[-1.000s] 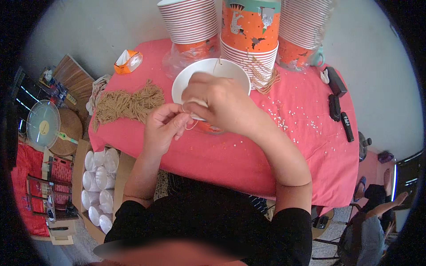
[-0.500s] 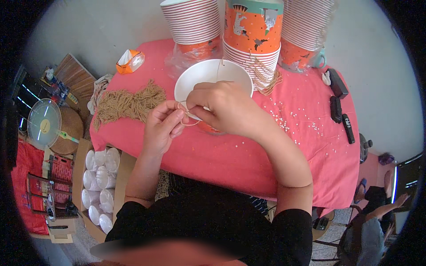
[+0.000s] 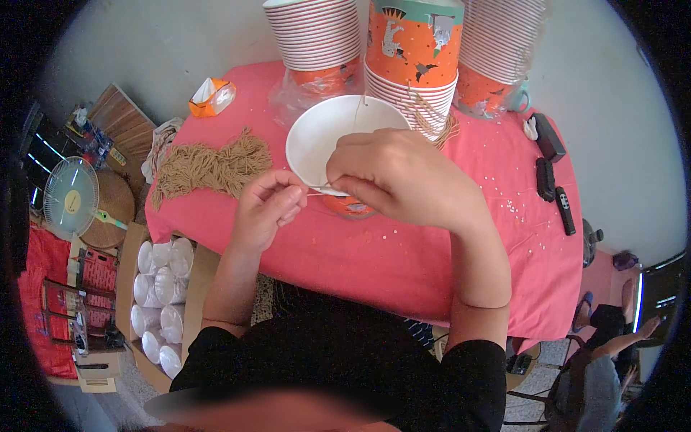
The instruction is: Tying string handles onto paper buckets in a packaging workspace.
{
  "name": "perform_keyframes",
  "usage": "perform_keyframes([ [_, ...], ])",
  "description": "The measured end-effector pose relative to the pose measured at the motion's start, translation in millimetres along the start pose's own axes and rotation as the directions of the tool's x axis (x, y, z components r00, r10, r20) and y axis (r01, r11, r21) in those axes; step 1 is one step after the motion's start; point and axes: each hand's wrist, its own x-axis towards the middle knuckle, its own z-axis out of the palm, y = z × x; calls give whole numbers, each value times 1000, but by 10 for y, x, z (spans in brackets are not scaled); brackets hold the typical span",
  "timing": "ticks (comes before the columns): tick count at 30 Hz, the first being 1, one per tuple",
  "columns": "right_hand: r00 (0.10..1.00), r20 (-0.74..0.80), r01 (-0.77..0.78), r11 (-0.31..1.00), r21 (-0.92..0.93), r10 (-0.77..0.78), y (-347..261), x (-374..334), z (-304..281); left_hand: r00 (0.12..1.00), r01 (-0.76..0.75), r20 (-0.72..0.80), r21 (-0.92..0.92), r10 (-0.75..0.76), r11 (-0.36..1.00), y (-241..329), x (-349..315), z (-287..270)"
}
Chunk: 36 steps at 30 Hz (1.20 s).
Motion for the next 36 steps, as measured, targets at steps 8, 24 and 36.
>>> perform_keyframes([
  [8,995,-49,80,994,-78,-84,-12,93,191,998,-36,-62,-105,30,994,-45,5,127],
  [24,988,-135,56,992,-109,-70,39,134,342,999,-20,-35,-228,13,974,-53,-16,162],
  [36,984,-162,63,995,-81,-76,65,154,409,998,53,-17,-384,-64,922,-60,-19,150],
])
